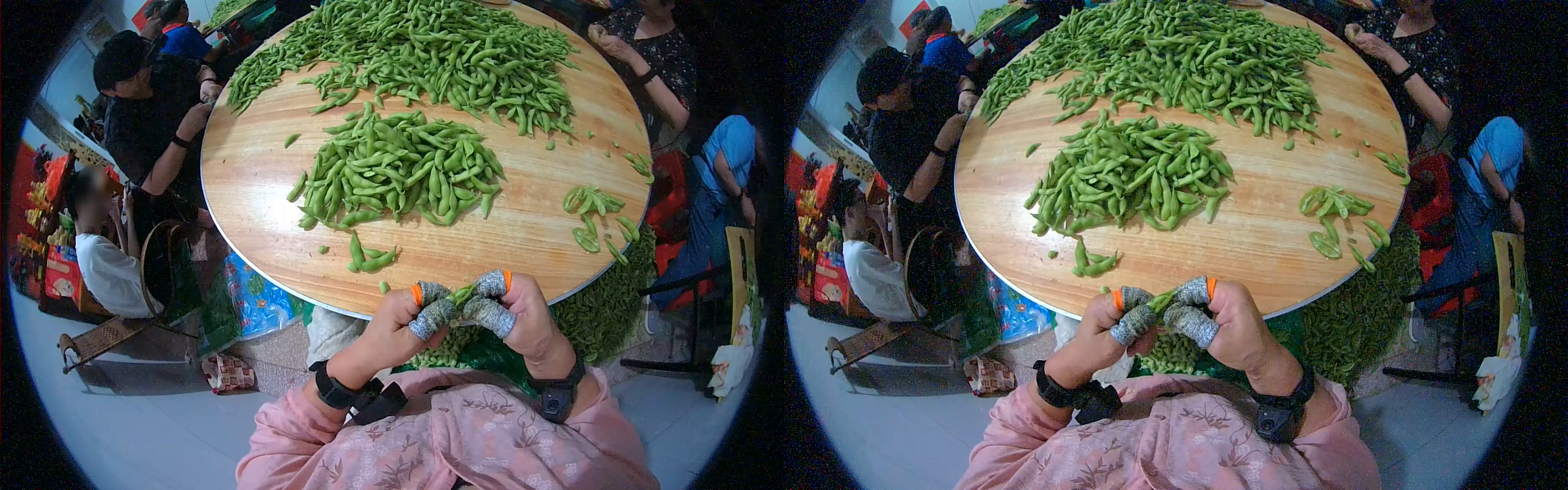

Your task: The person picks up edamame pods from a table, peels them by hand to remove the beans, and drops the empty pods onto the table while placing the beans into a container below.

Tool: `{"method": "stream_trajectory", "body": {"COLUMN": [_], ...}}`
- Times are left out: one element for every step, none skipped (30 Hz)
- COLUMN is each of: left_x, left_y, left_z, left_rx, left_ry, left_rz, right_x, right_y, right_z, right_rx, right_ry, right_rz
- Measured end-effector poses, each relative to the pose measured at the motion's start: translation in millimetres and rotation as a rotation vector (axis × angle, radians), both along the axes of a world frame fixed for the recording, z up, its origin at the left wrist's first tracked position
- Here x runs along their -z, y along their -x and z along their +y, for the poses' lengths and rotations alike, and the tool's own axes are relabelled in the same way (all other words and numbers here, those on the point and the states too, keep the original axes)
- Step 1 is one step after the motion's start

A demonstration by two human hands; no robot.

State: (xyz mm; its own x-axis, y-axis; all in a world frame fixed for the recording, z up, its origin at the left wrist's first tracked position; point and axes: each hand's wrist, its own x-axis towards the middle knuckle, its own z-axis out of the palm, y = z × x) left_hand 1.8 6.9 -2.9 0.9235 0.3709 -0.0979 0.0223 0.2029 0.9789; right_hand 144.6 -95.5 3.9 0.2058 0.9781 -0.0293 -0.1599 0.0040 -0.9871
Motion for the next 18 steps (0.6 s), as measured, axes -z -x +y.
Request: {"method": "stream_trajectory", "body": {"left_x": [-1.6,-5.1,-8.5,-11.7,-14.7,-15.9,-14.1,-11.1,-9.5,-11.0,-13.7,-15.2,-14.4,-12.5,-10.4,-7.5,-3.8,-0.7], "left_y": [0.1,-0.1,-0.3,-1.1,-2.6,-3.5,-3.7,-3.6,-3.6,-4.1,-4.8,-5.4,-5.9,-6.5,-6.8,-6.7,-6.6,-6.5], "left_z": [0.6,1.5,2.1,1.6,0.1,-1.2,-1.8,-2.0,-2.2,-2.4,-2.8,-3.3,-4.0,-4.8,-5.0,-4.7,-4.2,-3.9], "left_rx": [0.000,0.022,0.043,0.042,0.014,-0.012,-0.013,-0.037,-0.061,-0.064,-0.077,-0.090,-0.090,-0.101,-0.112,-0.113,-0.108,-0.104], "left_ry": [0.000,0.015,0.030,0.029,0.043,0.057,0.059,0.121,0.183,0.182,0.177,0.172,0.172,0.124,0.077,0.077,0.004,-0.068], "left_rz": [0.000,0.046,0.092,0.092,0.119,0.146,0.146,0.169,0.193,0.191,0.226,0.262,0.262,0.243,0.224,0.224,0.190,0.156], "right_x": [-1.2,-1.4,-1.5,-1.5,-0.3,1.9,3.2,2.2,0.4,-0.7,-0.7,-0.5,0.0,1.2,3.1,4.6,5.5,6.3], "right_y": [0.5,1.1,1.8,2.3,2.0,1.3,0.9,1.2,1.6,1.8,2.0,2.3,2.5,2.9,3.4,4.0,4.4,4.8], "right_z": [0.1,0.3,0.6,0.7,0.6,0.2,-0.2,0.0,0.9,2.1,2.8,3.2,3.6,3.7,3.5,3.1,2.5,1.8], "right_rx": [0.000,0.000,0.010,0.021,0.020,0.024,0.028,0.028,0.009,-0.010,-0.012,-0.010,-0.008,-0.009,-0.004,0.001,0.000,0.015], "right_ry": [-0.005,-0.006,0.003,0.012,0.012,0.015,0.018,0.019,0.003,-0.015,-0.016,-0.024,-0.033,-0.034,-0.023,-0.011,-0.011,-0.012], "right_rz": [0.011,0.010,0.005,0.000,0.000,-0.093,-0.185,-0.185,-0.242,-0.301,-0.302,-0.343,-0.384,-0.384,-0.365,-0.347,-0.348,-0.329]}}
